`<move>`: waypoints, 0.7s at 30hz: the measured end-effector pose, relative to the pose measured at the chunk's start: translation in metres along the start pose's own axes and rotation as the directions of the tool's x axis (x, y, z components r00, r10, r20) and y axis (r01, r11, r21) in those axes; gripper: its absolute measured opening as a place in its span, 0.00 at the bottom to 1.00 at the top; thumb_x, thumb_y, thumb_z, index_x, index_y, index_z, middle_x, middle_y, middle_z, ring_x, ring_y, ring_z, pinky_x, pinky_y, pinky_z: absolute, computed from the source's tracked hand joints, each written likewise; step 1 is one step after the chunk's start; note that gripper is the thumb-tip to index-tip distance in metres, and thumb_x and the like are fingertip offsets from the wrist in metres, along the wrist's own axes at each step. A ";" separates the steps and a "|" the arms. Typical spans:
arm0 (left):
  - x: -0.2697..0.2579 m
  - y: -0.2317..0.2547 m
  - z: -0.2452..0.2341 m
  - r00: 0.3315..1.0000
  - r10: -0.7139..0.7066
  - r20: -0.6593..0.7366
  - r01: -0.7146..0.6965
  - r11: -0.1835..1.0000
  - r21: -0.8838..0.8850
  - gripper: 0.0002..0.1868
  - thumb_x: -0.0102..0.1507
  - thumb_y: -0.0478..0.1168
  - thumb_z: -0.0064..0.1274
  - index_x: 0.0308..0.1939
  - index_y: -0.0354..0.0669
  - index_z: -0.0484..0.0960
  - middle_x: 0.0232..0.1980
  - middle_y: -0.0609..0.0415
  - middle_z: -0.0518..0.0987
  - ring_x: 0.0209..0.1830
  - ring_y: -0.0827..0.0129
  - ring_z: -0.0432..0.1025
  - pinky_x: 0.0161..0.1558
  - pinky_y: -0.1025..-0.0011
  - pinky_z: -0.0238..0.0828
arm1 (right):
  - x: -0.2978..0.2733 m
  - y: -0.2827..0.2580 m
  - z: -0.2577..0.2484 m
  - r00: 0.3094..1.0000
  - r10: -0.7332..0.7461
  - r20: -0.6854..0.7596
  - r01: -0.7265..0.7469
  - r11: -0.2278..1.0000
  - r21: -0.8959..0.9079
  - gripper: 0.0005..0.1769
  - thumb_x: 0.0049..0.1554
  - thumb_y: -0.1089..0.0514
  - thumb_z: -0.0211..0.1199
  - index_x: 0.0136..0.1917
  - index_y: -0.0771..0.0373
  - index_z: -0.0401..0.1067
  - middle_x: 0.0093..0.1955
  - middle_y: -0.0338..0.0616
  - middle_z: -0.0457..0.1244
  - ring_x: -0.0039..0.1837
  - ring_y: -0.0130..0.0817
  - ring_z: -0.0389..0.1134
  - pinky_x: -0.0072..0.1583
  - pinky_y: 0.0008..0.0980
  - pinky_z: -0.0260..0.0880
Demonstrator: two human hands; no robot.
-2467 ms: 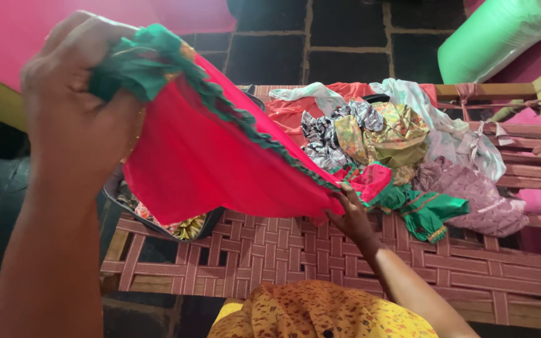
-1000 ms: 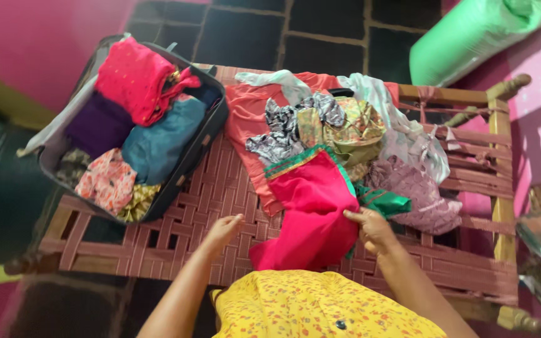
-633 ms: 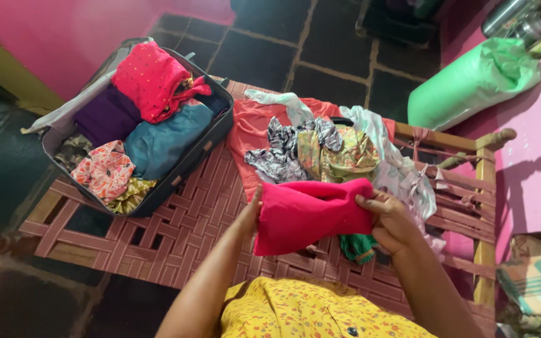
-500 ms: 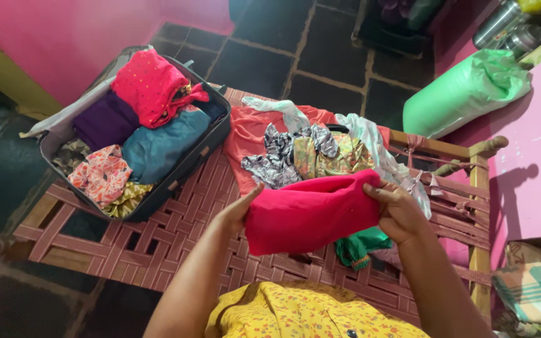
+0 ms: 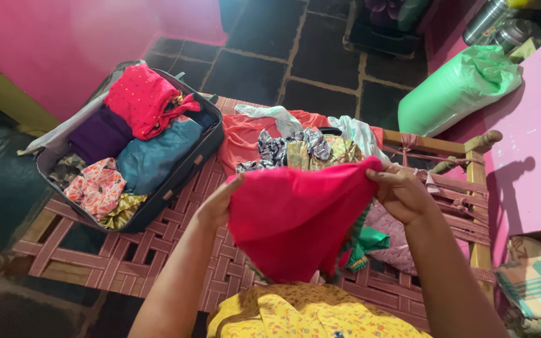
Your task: The person folds several garments by hand on a woven cot and places them into an open suitcase. Items handled include a purple top, a red sari with green border, a floral blouse, and a green cloth. The person smooths and folds each piece before stacking it in the suitcase.
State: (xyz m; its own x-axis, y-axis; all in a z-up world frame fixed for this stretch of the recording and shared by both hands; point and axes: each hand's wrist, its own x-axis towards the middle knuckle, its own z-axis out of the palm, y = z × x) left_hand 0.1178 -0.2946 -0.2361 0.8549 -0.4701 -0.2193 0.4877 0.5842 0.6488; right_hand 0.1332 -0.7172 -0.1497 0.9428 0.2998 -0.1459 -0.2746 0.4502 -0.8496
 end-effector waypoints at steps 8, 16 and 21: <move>-0.009 0.037 0.012 0.995 0.092 0.042 -0.094 0.995 0.031 0.27 0.61 0.49 0.59 0.57 0.33 0.80 0.53 0.48 0.84 0.51 0.67 0.81 0.53 0.67 0.78 | -0.010 -0.009 -0.002 0.984 0.013 -0.175 -0.024 0.998 -0.063 0.13 0.59 0.60 0.60 0.56 0.65 0.75 0.54 0.45 0.71 0.55 0.34 0.73 0.63 0.36 0.71; -0.011 0.045 0.050 0.942 0.281 -0.183 -0.165 0.865 0.475 0.13 0.61 0.39 0.64 0.46 0.35 0.86 0.41 0.55 0.87 0.39 0.72 0.80 0.46 0.71 0.79 | 0.004 0.019 -0.041 0.988 0.004 -0.157 -0.039 0.974 -0.223 0.13 0.60 0.60 0.64 0.56 0.69 0.77 0.52 0.44 0.72 0.53 0.31 0.71 0.60 0.32 0.69; -0.017 0.054 0.046 0.924 0.285 -0.257 -0.001 0.673 0.740 0.15 0.60 0.39 0.65 0.47 0.36 0.87 0.41 0.58 0.86 0.38 0.77 0.77 0.43 0.73 0.75 | 0.004 0.036 -0.045 0.970 -0.016 -0.242 -0.067 0.941 -0.331 0.12 0.60 0.61 0.64 0.56 0.69 0.77 0.52 0.44 0.71 0.53 0.30 0.71 0.60 0.31 0.69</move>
State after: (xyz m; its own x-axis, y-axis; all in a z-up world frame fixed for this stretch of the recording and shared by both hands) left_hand 0.1215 -0.2854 -0.1636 0.9738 -0.0979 -0.2052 0.1960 -0.0956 0.9759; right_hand 0.1356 -0.7375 -0.2039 0.9649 0.0800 -0.2503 -0.2588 0.1253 -0.9578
